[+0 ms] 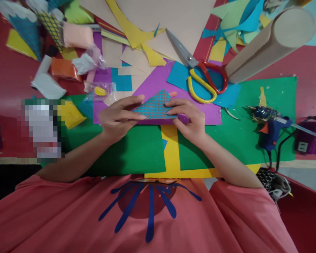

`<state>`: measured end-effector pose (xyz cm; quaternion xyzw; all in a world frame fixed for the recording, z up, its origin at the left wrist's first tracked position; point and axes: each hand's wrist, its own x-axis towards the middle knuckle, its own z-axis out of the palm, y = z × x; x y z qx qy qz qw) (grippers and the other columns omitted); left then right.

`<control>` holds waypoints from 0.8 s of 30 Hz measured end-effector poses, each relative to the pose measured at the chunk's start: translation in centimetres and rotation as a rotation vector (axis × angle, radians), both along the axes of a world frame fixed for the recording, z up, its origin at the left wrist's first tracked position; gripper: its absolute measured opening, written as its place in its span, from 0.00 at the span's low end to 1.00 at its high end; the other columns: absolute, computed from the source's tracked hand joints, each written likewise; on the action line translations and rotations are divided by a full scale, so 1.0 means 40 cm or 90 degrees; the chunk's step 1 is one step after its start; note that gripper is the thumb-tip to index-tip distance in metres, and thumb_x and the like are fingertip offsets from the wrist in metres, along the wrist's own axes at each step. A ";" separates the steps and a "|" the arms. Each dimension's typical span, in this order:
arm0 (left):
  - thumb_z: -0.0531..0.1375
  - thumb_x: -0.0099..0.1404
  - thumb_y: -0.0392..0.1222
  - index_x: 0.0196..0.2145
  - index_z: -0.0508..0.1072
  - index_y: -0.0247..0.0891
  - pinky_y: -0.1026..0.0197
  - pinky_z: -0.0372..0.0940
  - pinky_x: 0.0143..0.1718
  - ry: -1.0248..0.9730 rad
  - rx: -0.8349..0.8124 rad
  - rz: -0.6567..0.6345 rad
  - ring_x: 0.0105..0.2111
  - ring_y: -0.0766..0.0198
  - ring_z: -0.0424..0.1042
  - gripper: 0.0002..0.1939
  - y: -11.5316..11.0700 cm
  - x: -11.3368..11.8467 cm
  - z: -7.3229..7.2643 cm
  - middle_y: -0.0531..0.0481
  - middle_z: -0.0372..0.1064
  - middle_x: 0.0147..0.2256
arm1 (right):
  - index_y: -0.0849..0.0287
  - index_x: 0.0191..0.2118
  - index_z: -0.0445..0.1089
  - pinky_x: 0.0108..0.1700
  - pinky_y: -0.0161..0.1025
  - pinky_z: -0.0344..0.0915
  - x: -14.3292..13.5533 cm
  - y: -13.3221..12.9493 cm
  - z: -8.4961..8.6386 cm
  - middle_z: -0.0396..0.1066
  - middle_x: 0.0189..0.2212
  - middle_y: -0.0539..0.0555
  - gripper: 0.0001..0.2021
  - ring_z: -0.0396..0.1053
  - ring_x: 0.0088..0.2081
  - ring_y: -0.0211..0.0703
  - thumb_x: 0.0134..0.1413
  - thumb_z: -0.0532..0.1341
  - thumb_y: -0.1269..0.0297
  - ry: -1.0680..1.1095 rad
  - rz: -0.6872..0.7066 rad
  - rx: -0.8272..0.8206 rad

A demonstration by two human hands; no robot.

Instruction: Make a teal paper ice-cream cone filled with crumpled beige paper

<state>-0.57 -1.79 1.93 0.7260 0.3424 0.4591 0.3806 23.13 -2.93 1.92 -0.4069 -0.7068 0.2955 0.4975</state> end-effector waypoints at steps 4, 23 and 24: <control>0.62 0.67 0.37 0.41 0.80 0.53 0.54 0.75 0.49 -0.035 0.048 -0.007 0.46 0.63 0.78 0.10 0.006 0.010 0.002 0.56 0.80 0.45 | 0.52 0.35 0.74 0.40 0.45 0.75 -0.004 -0.006 0.006 0.78 0.36 0.53 0.05 0.77 0.38 0.44 0.61 0.62 0.60 0.022 -0.019 -0.062; 0.69 0.56 0.52 0.41 0.76 0.36 0.67 0.71 0.28 -0.040 -0.415 0.042 0.26 0.69 0.75 0.20 0.009 0.030 0.011 0.52 0.76 0.30 | 0.55 0.35 0.65 0.12 0.28 0.56 -0.029 0.007 0.032 0.67 0.19 0.41 0.22 0.61 0.13 0.28 0.46 0.71 0.45 0.182 0.052 -0.447; 0.69 0.56 0.52 0.41 0.76 0.36 0.67 0.71 0.29 -0.036 -0.415 0.042 0.26 0.69 0.75 0.20 0.009 0.030 0.012 0.52 0.76 0.30 | 0.55 0.34 0.65 0.12 0.28 0.55 -0.030 0.007 0.031 0.66 0.19 0.41 0.22 0.61 0.13 0.28 0.45 0.72 0.46 0.182 0.053 -0.453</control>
